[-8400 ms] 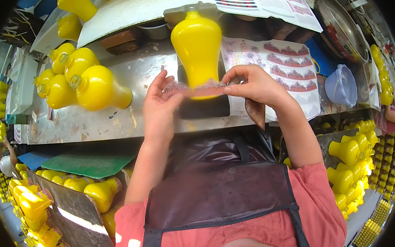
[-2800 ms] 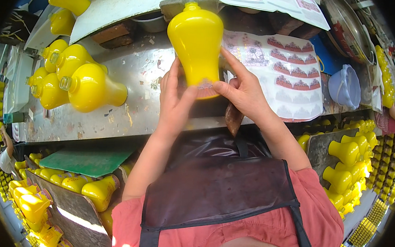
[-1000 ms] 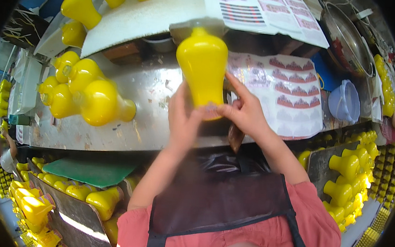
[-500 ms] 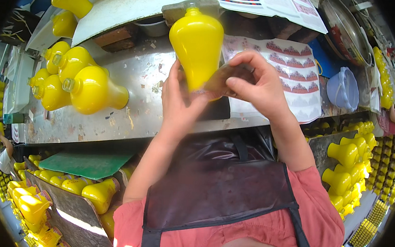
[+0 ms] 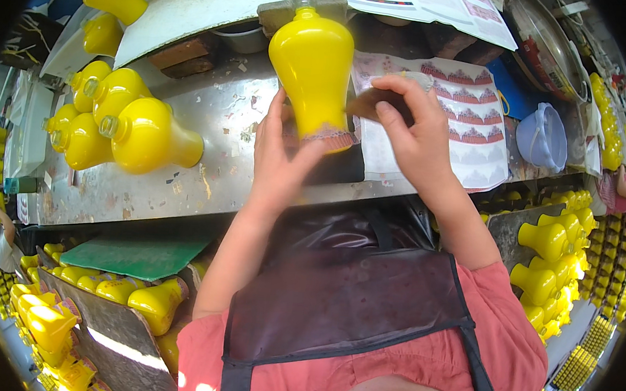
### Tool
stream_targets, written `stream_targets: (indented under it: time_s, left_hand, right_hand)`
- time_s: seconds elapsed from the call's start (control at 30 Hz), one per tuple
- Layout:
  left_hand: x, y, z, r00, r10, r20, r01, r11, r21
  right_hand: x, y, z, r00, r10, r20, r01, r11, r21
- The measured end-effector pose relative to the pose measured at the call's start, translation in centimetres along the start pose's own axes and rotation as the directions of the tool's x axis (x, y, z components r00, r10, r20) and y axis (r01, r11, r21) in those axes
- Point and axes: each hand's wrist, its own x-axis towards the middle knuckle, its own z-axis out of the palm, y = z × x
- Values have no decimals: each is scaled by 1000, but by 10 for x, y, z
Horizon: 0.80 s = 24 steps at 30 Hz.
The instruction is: The person applies a label to a yellow plastic bottle, smooths it with a cloth, and then screws on a cap. The labeled bottle is placed on a nearby surface among other similar bottles.
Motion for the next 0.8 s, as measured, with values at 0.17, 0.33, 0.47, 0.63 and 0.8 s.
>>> stream_targets:
  time_s: [0.17,0.33,0.47,0.63,0.8]
  left_hand:
    - [4,-5,9,994,33,-103,-37,999,-35]
    - [5,-4,14,984,150,-102,-124,966,226]
    - [4,-2,13,987,122,-106,-102,979,176]
    - [5,-4,14,988,119,-97,-108,988,110]
    - [4,-5,13,991,104,-89,-95,990,108]
  right_hand:
    - [-40,-5,1,955,83,285,-118,987,110]
    - [-80,-7,30,945,-57,322,113,981,-157]
    - [-84,-9,40,951,-81,299,164,951,-263]
    - [-83,-10,40,955,-87,282,168,946,-277]
    - [-86,-11,43,961,-38,275,111,961,-253]
